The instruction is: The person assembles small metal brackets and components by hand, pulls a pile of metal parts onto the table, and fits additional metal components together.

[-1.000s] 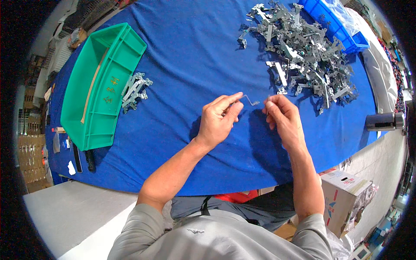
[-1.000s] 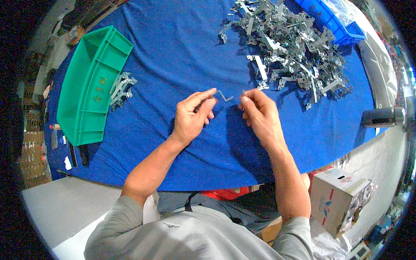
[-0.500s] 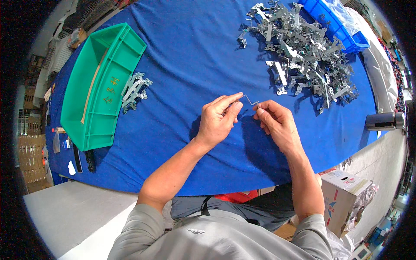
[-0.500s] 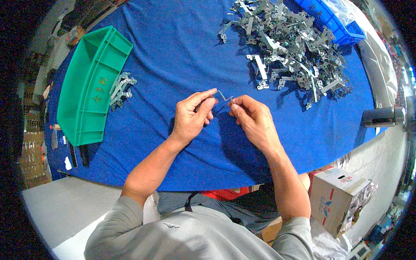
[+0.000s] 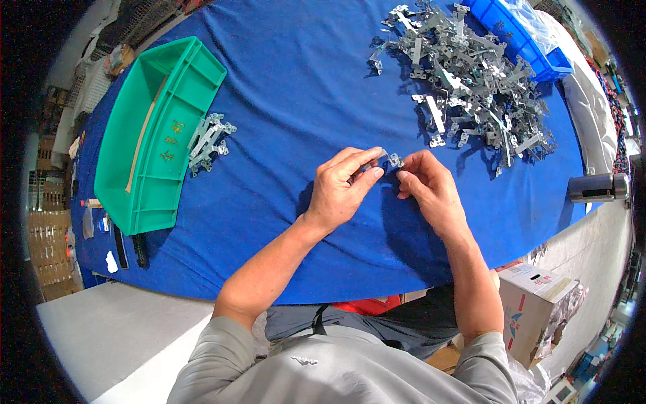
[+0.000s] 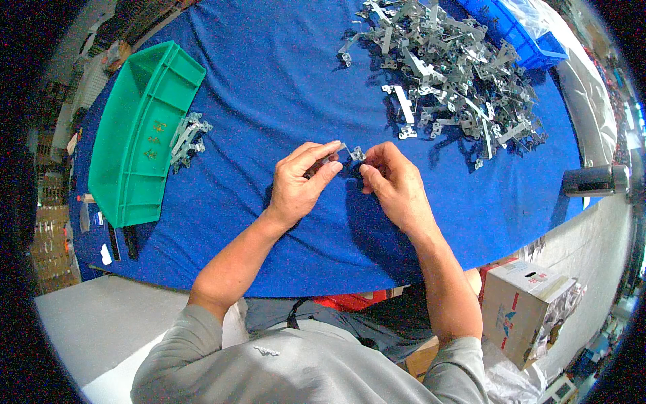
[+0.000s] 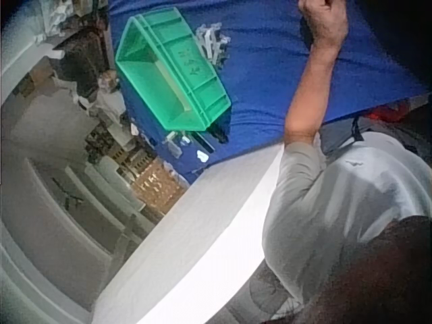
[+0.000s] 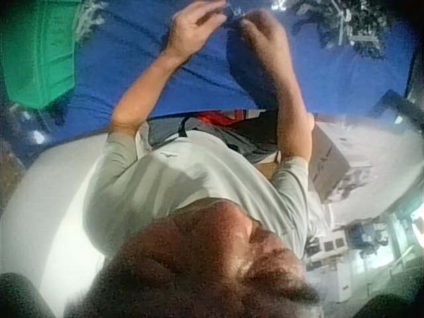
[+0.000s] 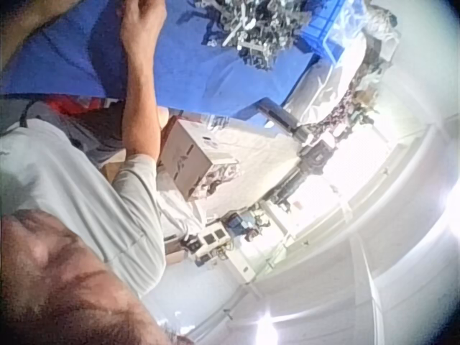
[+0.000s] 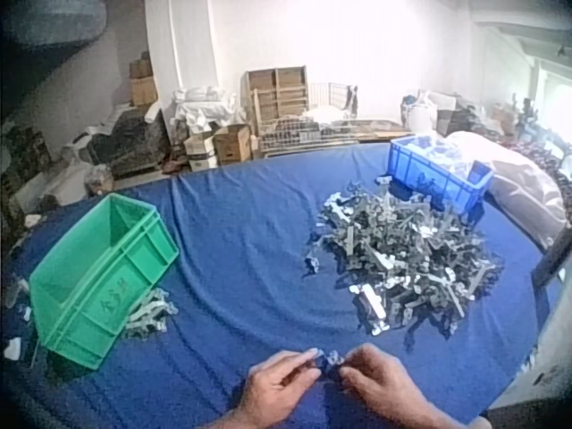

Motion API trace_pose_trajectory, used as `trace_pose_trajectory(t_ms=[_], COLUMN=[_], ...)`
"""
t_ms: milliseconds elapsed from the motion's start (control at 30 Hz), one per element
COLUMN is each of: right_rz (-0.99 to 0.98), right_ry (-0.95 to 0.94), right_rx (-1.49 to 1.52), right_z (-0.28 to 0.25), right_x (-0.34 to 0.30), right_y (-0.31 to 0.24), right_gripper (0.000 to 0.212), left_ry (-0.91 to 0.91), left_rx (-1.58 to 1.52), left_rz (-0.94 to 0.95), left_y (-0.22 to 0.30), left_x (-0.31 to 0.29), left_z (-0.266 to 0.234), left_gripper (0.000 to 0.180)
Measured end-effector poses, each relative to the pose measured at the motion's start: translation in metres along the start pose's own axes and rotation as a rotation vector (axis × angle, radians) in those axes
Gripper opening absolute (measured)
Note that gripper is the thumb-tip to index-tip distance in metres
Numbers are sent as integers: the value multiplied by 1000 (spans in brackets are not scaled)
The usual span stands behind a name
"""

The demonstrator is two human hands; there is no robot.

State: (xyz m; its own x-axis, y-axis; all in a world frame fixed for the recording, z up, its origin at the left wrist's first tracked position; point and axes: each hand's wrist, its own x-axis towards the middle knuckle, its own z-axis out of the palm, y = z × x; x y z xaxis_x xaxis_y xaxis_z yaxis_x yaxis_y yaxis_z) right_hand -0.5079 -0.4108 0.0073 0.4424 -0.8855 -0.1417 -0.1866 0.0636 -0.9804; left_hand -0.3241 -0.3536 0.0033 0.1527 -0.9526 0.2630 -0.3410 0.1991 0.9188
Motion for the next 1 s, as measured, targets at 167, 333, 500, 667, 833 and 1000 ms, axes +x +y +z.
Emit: trace_pose_trajectory(t_ms=[167,333,500,667,833,1000], right_rz=[-24,-148,-4,124,113,62], right_ry=[29,91,82,-119,-115,-50], right_rx=[43,-246,71,112,65,-72], right_z=[3,-4,-5,-1,1,0], right_x=[0,2,1,-3,-3,-4], right_y=[-8,4,-11,-13,-15,-11], right_gripper=[13,14,16,21,21,18], left_ry=[-11,-73,26,58,43,26], left_rx=[14,37,-57,-164,-129,-120], left_rz=[29,32,-44,-146,-138,-108], left_y=[-3,0,-6,-7,-5,-7], left_x=[-1,0,0,0,0,0], left_z=[0,0,2,2,1,1], left_gripper=[30,30,26,26,26,25])
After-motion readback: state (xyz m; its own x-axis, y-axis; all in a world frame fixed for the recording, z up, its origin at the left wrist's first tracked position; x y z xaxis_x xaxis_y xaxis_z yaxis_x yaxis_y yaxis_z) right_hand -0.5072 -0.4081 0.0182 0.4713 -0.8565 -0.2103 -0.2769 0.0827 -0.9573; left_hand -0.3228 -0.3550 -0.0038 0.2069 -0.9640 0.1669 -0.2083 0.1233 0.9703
